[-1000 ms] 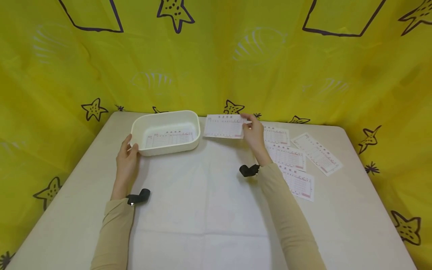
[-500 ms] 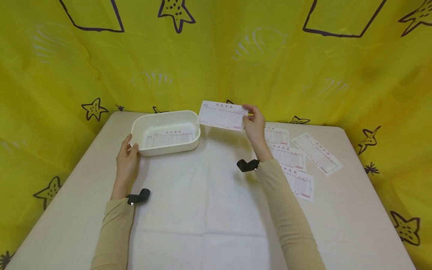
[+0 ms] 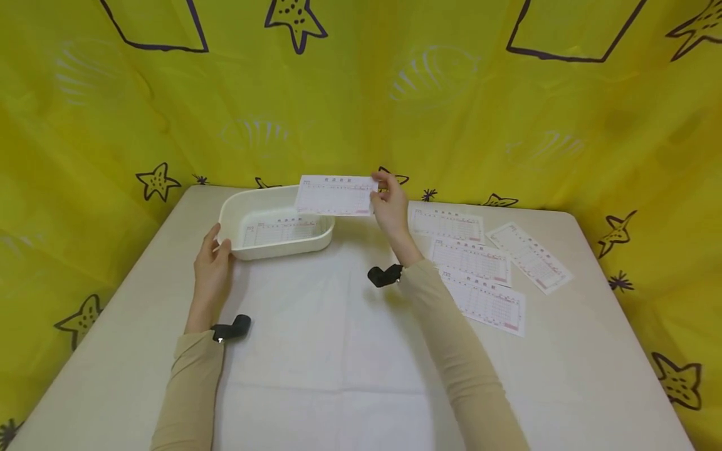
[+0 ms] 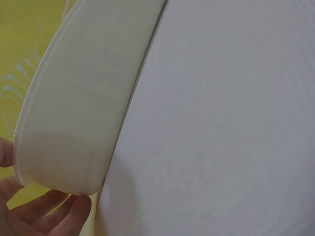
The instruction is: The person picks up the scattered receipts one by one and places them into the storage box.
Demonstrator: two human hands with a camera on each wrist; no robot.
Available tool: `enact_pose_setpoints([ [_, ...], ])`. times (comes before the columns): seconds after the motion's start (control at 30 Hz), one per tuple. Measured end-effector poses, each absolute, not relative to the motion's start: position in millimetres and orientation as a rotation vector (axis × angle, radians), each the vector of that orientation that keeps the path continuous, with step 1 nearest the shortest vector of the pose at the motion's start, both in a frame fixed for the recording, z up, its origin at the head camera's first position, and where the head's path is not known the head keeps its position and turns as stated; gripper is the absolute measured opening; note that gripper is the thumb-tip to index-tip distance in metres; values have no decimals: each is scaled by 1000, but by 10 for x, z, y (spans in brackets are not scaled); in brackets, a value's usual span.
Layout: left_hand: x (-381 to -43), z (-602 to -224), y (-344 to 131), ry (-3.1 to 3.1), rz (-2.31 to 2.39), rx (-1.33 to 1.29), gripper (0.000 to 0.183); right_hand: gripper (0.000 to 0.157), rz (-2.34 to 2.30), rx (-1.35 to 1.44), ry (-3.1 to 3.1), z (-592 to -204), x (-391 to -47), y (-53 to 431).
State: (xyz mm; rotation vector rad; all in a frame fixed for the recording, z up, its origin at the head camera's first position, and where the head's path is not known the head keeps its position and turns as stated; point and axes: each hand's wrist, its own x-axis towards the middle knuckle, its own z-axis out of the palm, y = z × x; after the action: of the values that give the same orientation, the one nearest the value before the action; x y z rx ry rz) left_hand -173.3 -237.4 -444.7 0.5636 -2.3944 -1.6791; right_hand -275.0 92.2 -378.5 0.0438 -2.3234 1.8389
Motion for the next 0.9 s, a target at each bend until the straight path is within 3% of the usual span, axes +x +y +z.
enact_pose_setpoints([
  [0.9,-1703,-4420,-2387,-2425,-1677,580,53,25,1837,154,-2488,-4006,-2862,-247],
])
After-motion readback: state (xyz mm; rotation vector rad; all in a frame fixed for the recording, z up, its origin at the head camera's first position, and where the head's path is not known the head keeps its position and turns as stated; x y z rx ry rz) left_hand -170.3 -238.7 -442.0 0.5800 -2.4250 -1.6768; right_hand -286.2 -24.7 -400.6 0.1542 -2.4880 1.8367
